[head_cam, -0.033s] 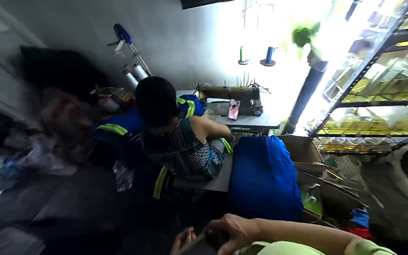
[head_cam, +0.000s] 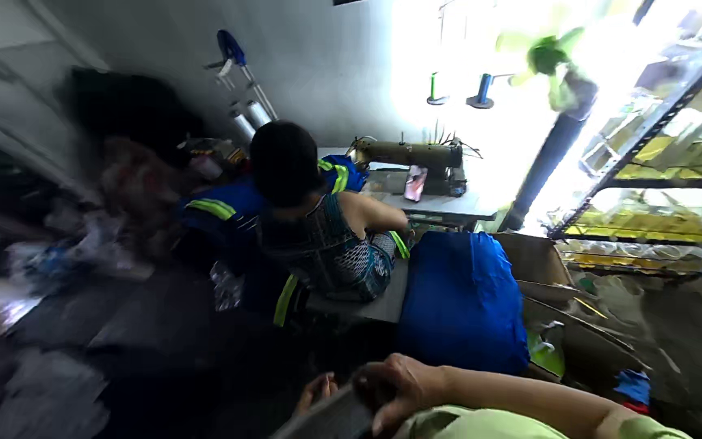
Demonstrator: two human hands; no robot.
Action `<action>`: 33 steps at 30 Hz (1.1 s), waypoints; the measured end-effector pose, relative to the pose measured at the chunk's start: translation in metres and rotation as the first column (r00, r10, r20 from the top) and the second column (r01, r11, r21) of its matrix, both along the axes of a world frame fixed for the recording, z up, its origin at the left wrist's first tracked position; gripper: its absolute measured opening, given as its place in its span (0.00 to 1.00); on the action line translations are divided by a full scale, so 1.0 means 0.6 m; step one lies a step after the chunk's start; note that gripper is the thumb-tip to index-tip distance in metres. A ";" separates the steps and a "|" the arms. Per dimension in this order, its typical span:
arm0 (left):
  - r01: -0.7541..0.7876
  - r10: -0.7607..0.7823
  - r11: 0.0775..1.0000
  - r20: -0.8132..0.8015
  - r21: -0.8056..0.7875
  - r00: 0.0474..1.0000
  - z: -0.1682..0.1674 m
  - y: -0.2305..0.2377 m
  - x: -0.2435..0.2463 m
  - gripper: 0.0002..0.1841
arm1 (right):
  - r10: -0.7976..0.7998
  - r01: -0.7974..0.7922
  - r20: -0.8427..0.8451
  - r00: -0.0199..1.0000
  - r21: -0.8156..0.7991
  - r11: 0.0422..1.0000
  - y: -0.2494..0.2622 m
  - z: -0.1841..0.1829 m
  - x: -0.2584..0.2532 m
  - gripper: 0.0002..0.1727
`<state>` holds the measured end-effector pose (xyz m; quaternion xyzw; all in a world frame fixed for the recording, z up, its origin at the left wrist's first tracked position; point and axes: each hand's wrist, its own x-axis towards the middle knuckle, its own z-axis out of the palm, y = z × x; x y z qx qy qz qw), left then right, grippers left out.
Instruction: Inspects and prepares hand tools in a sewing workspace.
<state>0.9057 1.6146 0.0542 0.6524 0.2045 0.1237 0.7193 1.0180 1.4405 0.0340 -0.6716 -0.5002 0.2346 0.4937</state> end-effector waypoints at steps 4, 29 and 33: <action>-0.186 0.184 0.982 0.260 -0.017 0.948 0.065 -0.003 -0.015 0.16 | -0.081 0.055 0.175 0.981 0.148 0.987 0.040 0.043 0.007 0.51; -0.602 0.482 0.741 0.387 0.299 0.786 0.099 0.150 -0.167 0.16 | 0.166 -0.259 0.274 0.947 0.350 0.900 0.355 0.079 -0.104 0.57; -0.625 0.458 0.725 0.474 0.290 0.752 0.076 0.205 -0.174 0.13 | 0.144 -0.254 0.310 0.940 0.350 0.902 0.411 0.073 -0.117 0.60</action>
